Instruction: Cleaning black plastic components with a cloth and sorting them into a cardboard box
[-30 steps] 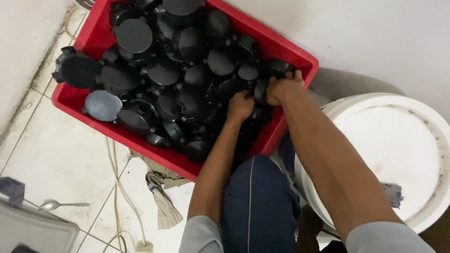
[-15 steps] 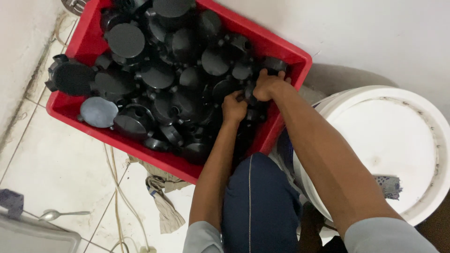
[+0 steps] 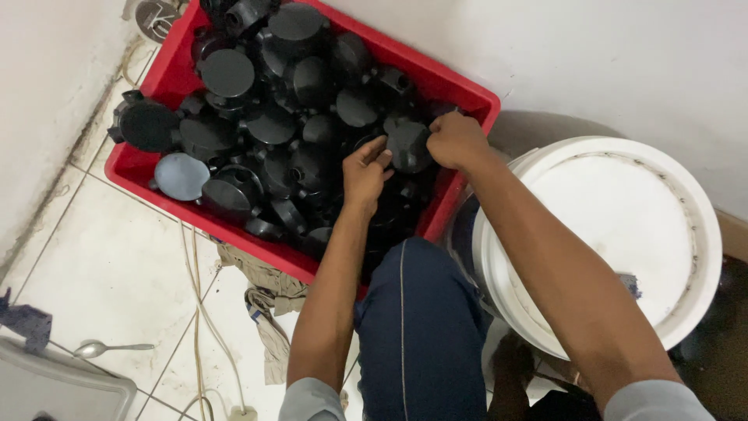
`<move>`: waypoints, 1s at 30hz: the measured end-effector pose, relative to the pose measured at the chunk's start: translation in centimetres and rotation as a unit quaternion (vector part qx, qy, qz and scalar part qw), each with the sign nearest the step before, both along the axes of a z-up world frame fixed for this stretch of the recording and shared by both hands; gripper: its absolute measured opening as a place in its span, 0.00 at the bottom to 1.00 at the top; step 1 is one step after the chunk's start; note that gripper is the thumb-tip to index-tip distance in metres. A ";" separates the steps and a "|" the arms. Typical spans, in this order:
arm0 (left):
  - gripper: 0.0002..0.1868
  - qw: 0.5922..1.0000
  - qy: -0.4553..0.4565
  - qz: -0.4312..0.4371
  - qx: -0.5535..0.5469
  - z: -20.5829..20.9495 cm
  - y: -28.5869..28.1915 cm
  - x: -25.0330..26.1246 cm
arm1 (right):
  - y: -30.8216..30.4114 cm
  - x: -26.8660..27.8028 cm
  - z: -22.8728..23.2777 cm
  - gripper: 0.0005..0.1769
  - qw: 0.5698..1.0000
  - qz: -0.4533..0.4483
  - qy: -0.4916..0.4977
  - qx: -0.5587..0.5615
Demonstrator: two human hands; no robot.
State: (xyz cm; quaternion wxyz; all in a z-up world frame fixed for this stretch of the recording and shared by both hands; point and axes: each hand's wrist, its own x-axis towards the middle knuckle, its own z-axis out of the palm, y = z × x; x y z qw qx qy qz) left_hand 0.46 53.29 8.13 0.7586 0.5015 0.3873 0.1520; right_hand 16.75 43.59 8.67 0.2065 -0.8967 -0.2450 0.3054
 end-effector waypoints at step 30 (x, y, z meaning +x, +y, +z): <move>0.15 0.833 0.065 -0.349 0.425 12.0 -21.8 4.1 | -34.8 -9.5 14.5 0.21 0.964 -0.037 -0.208 0.163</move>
